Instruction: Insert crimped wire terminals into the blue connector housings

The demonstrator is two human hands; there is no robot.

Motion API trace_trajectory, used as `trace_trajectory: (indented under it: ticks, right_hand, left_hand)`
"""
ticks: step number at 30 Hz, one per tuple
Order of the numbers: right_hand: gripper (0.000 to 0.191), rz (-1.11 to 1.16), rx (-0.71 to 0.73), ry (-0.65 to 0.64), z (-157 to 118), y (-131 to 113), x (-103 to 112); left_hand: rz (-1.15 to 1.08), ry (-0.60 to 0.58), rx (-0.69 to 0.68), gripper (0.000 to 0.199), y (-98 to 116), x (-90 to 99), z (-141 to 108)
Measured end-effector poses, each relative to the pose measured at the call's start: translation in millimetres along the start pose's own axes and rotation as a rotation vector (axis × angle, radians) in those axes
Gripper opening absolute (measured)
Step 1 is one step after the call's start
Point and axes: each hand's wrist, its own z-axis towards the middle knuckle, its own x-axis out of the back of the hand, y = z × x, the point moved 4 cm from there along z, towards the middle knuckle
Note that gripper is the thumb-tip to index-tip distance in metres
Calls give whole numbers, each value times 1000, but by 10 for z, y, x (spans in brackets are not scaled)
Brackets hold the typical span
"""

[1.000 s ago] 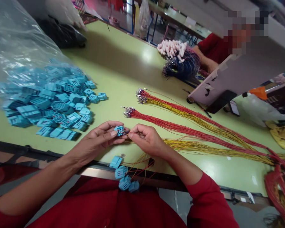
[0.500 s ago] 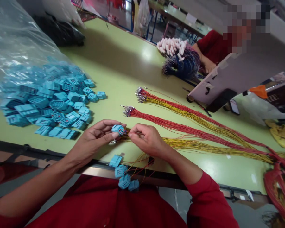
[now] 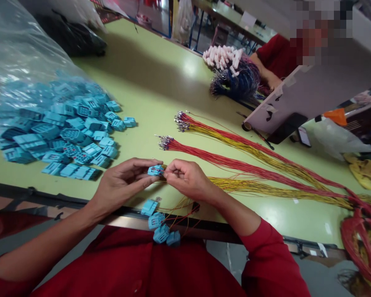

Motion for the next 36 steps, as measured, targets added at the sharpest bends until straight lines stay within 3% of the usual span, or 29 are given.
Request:
trace_trajectory:
  ticks: [7, 11, 14, 18, 24, 36]
  right_hand:
    - [17, -181, 71, 62, -32, -11, 70]
    - [13, -322, 331, 192, -139, -131, 147]
    - [17, -353, 444, 171, -238, -200, 137]
    - [17, -392, 409, 92, -306, -195, 104]
    - [16, -374, 308, 232, -322, -69, 147]
    - [19, -567, 321, 221, -328, -91, 114]
  left_hand:
    - [-62, -2, 103, 35, -76, 0, 36]
    - [-134, 3, 180, 37, -118, 1, 46]
    - [-155, 6, 207, 38, -131, -9, 46]
    - [-160, -5, 215, 37, -130, -27, 51]
    - [-178, 3, 234, 36, -143, -35, 41]
    - [-164, -6, 230, 35, -122, -69, 10]
